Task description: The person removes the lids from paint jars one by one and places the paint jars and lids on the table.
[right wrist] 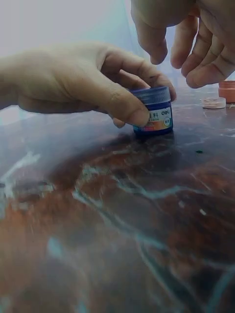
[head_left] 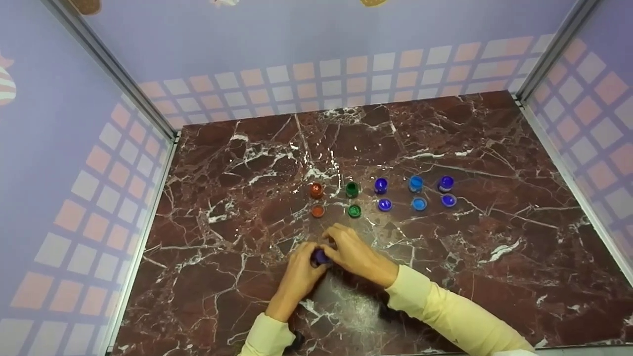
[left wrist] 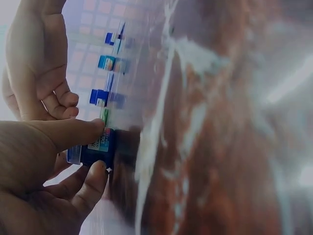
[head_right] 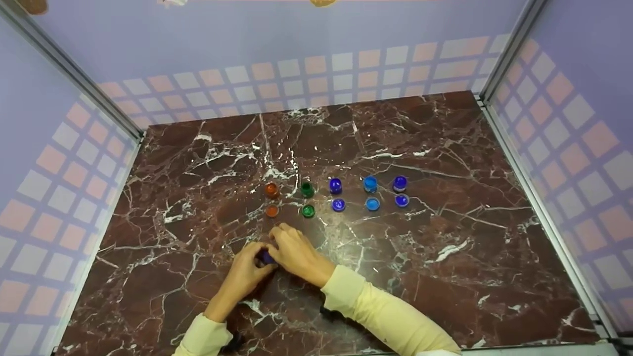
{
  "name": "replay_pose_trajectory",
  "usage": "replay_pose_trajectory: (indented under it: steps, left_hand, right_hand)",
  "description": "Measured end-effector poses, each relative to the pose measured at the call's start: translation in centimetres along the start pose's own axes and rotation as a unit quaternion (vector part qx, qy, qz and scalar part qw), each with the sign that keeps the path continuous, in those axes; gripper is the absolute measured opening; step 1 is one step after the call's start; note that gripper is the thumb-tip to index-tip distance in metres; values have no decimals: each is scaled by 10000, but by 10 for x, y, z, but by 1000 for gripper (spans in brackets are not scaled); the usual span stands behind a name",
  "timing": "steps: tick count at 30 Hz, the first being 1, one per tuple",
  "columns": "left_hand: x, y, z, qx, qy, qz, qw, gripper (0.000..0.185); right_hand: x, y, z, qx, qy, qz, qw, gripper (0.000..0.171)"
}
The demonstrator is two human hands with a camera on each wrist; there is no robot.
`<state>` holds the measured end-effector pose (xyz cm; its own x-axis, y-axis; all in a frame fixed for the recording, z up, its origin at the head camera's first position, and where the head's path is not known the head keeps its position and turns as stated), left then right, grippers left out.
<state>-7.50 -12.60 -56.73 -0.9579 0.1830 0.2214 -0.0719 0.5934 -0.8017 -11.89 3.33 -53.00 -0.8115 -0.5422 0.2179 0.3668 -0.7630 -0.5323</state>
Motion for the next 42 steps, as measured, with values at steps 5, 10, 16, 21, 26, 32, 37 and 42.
replay_pose_trajectory:
  steps: [5,10,16,21,26,32,37,42]
  left_hand:
    - [-1,6,-9,-70,128,75,9999,34]
    - [2,13,-20,-191,119,328,9992,41]
    - [7,25,-31,-232,235,324,9989,38]
    - [12,35,-40,-133,333,195,9992,39]
    - [17,44,-49,-58,532,186,9984,36]
    - [22,52,-57,109,662,90,9977,31]
    - [27,56,-63,147,586,226,9979,28]
    - [30,57,-65,165,517,352,9979,29]
  right_hand:
    - [-14,-6,-2,-126,-64,155,9998,14]
    - [-23,-12,-6,-197,-149,54,9997,9]
    - [-32,-17,-9,-337,29,-85,9994,9]
    - [-39,-22,-12,-725,87,-338,9968,14]
    - [-47,-27,-15,-1111,171,-475,9925,21]
    - [-54,-32,-16,-1350,354,-671,9879,22]
    - [-58,-33,-16,-1613,442,-878,9820,27]
    - [-60,-33,-14,-2016,424,-1062,9728,32]
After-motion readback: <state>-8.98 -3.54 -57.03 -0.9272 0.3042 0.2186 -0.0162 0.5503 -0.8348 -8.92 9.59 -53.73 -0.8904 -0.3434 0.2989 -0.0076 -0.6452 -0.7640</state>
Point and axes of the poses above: each hand's wrist, its own x-axis towards the middle knuckle, its own y-axis out of the palm, z = x × y, the point moved 2 cm from there along x, towards the middle knuckle, and after that the axes turned 10 degrees about x, right-handed, at the moved point
